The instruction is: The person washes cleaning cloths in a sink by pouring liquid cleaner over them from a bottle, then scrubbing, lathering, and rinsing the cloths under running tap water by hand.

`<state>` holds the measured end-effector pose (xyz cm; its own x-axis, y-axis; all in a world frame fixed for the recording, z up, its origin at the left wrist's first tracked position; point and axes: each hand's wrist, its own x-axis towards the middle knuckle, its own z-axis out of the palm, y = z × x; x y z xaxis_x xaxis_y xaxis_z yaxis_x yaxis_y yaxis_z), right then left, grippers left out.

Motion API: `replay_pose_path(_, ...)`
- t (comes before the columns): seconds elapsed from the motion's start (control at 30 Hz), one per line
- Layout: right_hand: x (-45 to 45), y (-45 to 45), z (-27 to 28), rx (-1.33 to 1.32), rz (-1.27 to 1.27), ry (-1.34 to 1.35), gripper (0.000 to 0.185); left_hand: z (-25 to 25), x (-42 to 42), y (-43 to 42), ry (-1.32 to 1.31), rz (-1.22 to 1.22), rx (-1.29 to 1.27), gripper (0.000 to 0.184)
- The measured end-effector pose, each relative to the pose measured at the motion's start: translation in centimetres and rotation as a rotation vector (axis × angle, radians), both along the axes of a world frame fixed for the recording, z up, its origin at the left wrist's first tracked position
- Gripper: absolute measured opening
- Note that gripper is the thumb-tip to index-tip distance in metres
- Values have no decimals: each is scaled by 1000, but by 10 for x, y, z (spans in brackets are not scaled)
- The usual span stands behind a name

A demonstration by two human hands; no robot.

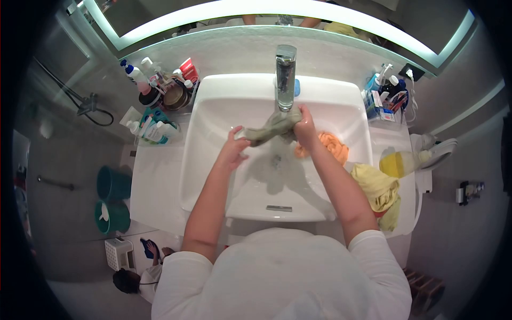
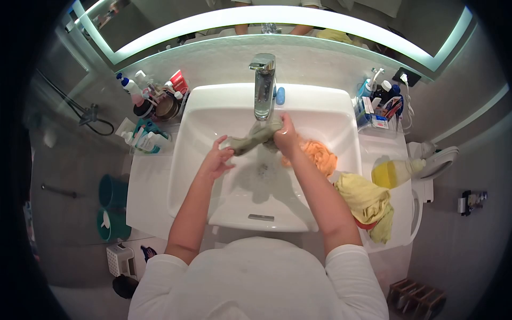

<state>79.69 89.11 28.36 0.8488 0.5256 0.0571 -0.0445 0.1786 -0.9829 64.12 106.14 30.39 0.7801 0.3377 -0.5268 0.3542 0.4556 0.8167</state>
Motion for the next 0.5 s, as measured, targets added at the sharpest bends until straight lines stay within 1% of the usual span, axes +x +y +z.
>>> replay_pose_path(0.07, -10, 16, 2, 89, 28, -244, 44, 3, 12, -14, 47, 57, -320, 53)
replay_pose_path(0.1, -21, 21, 5, 32, 36, -322, 46, 5, 19, -22, 71, 85, -481, 56)
replay_pose_path(0.17, -48, 25, 13, -84, 60, -477, 50, 1, 29, -28, -199, -93, -780, 52)
replay_pose_path(0.2, -61, 23, 24, -88, 146, -505, 50, -3, 33, -29, -341, -179, -927, 50)
replay_pose_path(0.27, -82, 18, 46, -93, 319, -560, 50, -33, 44, -27, -383, -217, -753, 47)
replay_pose_path(0.3, -83, 16, 43, -74, 277, -640, 52, -43, 49, -27, -400, -237, -665, 47)
replay_pose_path(0.33, -82, 13, 38, -55, 232, -719, 53, -53, 54, -28, -404, -222, -656, 47)
replay_pose_path(0.37, -82, 11, 42, -36, 182, -796, 54, -53, 58, -32, -408, -207, -646, 47)
replay_pose_path(0.4, -83, 10, 50, 3, 62, -815, 43, -53, 63, -37, -402, -155, -717, 46)
replay_pose_path(0.43, -79, 7, 50, -4, 16, -812, 40, -53, 67, -41, -396, -104, -787, 44)
replay_pose_path(0.47, -74, 3, 50, -13, -29, -808, 37, -35, 61, -42, -348, -113, -757, 40)
replay_pose_path(0.5, -70, 0, 49, -22, -72, -805, 34, -17, 59, -47, -302, -65, -747, 38)
